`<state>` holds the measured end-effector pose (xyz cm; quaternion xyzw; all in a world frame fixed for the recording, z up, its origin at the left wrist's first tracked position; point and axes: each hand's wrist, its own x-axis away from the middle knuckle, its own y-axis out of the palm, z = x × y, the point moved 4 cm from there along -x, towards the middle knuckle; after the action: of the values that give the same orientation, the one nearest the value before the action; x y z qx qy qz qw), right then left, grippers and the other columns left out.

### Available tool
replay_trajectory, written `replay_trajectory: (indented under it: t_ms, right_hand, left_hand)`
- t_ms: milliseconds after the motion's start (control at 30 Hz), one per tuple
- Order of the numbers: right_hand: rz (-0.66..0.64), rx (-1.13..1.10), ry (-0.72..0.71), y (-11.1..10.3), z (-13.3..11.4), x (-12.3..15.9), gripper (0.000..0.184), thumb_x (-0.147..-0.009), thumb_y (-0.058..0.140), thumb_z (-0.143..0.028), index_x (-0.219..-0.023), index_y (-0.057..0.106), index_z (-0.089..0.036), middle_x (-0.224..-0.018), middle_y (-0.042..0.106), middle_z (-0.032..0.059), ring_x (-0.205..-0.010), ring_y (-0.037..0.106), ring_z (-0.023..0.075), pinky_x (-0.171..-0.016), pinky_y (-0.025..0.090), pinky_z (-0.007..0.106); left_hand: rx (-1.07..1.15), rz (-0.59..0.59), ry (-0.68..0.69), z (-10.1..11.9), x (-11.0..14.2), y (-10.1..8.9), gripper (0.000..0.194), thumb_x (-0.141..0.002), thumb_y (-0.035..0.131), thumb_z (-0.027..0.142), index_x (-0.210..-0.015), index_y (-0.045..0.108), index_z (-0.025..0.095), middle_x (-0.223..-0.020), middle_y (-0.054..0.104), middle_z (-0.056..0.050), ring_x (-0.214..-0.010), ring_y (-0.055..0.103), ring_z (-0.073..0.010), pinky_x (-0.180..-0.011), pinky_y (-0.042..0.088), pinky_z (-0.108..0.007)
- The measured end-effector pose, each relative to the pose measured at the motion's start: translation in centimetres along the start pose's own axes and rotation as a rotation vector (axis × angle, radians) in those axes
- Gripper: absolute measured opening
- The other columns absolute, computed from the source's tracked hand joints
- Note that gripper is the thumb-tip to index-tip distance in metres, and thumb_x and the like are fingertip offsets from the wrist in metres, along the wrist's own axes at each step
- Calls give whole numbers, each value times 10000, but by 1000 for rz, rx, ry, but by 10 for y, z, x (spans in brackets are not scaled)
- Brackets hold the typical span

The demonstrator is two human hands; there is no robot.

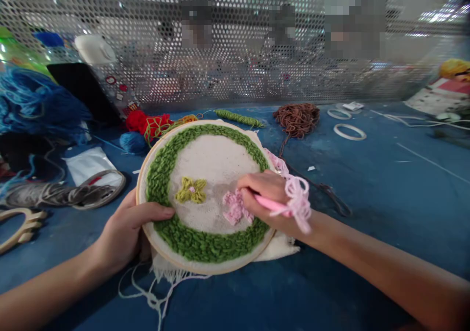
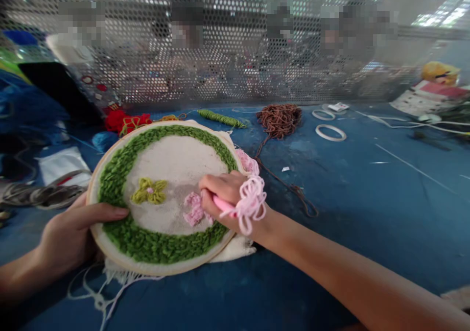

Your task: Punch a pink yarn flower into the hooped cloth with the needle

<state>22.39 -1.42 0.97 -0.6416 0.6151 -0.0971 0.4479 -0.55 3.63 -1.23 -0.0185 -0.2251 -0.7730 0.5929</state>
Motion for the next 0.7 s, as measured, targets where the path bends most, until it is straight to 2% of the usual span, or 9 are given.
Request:
replay_trajectory:
  t_ms: [33,100,200,267,333,433,567,700]
  right_hand:
    - [-4,1,-10,1,-1,0,112,-860,507,-165,-806,605,-175,-664,596,-17,-600,513,102,-624,391,281]
    - [9,-138,91,-1,6,2,131,-880,488,-186,-799,591,-182,-623,565,-27,-559,491,97,-556,372,264]
    - [141,-444,270,-12,22,7,214,-899,434,-180,-732,567,-194,-532,487,-45,-472,434,87,-450,305,248]
    - [248,-552,292,-20,28,9,245,-881,419,-155,-686,563,-197,-495,468,-46,-443,414,88,-439,295,254]
    - [290,-591,303,-23,31,9,247,-865,422,-150,-672,568,-199,-478,469,-44,-427,410,91,-433,295,259]
    - [288,-554,311,-22,30,8,245,-874,420,-167,-680,566,-202,-474,475,-43,-429,426,95,-442,311,261]
    - [174,-349,296,-17,20,7,212,-903,437,-206,-733,564,-203,-515,490,-44,-469,438,93,-455,318,255]
    - [71,-114,125,-11,6,3,154,-903,459,-206,-781,552,-194,-617,507,-31,-540,456,93,-504,344,257]
  left_hand:
    - [0,7,-3,0,-1,0,745,-510,718,36,-1229,603,194,-843,789,-30,-651,742,-269,-567,636,-319]
    - [-1,13,-13,-1,-3,0,747,-505,713,36,-1226,606,198,-840,789,-26,-648,742,-266,-574,638,-323]
    - [-20,7,-13,2,-3,4,744,-519,699,28,-1239,594,183,-831,788,-32,-644,741,-260,-585,638,-322]
    - [-43,3,-14,4,-1,7,729,-551,688,24,-1257,576,168,-833,787,-39,-654,742,-256,-599,638,-319]
    - [-55,-2,-21,6,0,9,709,-581,675,23,-1267,566,160,-842,787,-43,-673,743,-255,-610,638,-317]
    - [-33,-4,-40,5,1,9,707,-561,648,9,-1249,583,161,-861,788,-43,-703,743,-265,-613,638,-313]
    - [1,18,-41,5,1,8,725,-530,616,-10,-1232,603,169,-869,788,-37,-718,743,-272,-609,636,-303]
    - [-13,16,-28,7,4,10,722,-528,637,1,-1233,603,156,-856,788,-41,-703,741,-280,-586,635,-306]
